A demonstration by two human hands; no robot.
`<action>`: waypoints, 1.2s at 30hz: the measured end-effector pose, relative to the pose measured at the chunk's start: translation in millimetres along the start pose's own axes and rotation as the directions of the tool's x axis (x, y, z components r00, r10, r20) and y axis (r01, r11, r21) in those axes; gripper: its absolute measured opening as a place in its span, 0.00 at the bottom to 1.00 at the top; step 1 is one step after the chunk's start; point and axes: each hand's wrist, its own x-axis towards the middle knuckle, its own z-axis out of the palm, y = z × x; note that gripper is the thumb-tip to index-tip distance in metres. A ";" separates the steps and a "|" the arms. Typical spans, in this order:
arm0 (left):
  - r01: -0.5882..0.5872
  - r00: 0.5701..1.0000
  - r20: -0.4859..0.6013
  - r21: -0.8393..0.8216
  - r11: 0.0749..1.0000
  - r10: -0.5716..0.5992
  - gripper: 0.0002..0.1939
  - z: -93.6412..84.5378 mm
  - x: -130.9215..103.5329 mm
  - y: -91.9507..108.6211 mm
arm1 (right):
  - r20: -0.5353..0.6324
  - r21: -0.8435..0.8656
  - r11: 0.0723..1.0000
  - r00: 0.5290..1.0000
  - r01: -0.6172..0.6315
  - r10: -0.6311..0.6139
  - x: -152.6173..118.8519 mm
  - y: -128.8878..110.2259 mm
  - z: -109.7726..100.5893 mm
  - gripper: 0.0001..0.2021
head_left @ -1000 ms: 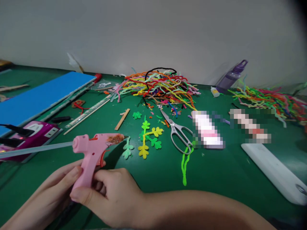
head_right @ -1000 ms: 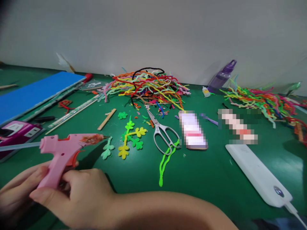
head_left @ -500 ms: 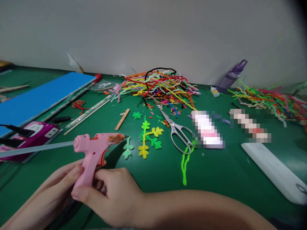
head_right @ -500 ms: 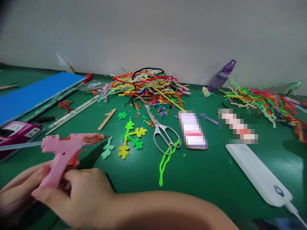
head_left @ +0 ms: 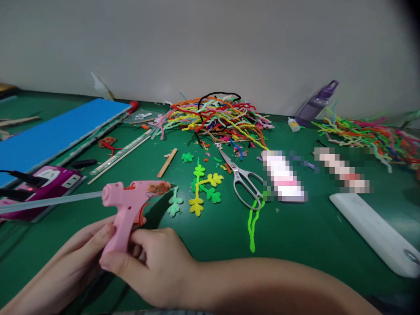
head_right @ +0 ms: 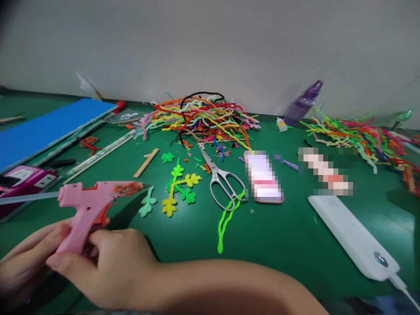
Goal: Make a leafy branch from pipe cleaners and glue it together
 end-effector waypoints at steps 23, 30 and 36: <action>-0.058 0.998 -0.017 0.000 0.998 0.058 0.22 9.1 -7.5 4.5 | 0.021 -0.047 0.998 0.999 0.036 -0.035 -0.5 -1.5 -3.9 0.17; -0.066 0.998 -0.010 0.115 0.991 0.067 0.24 8.8 -9.1 6.8 | 0.049 -0.093 0.995 0.999 0.024 -0.019 0.3 1.0 -1.7 0.17; -0.069 0.997 -0.010 0.258 0.964 0.074 0.26 2.7 -10.4 0.9 | 0.064 -0.077 0.995 0.997 0.058 -0.053 -3.1 3.6 0.2 0.18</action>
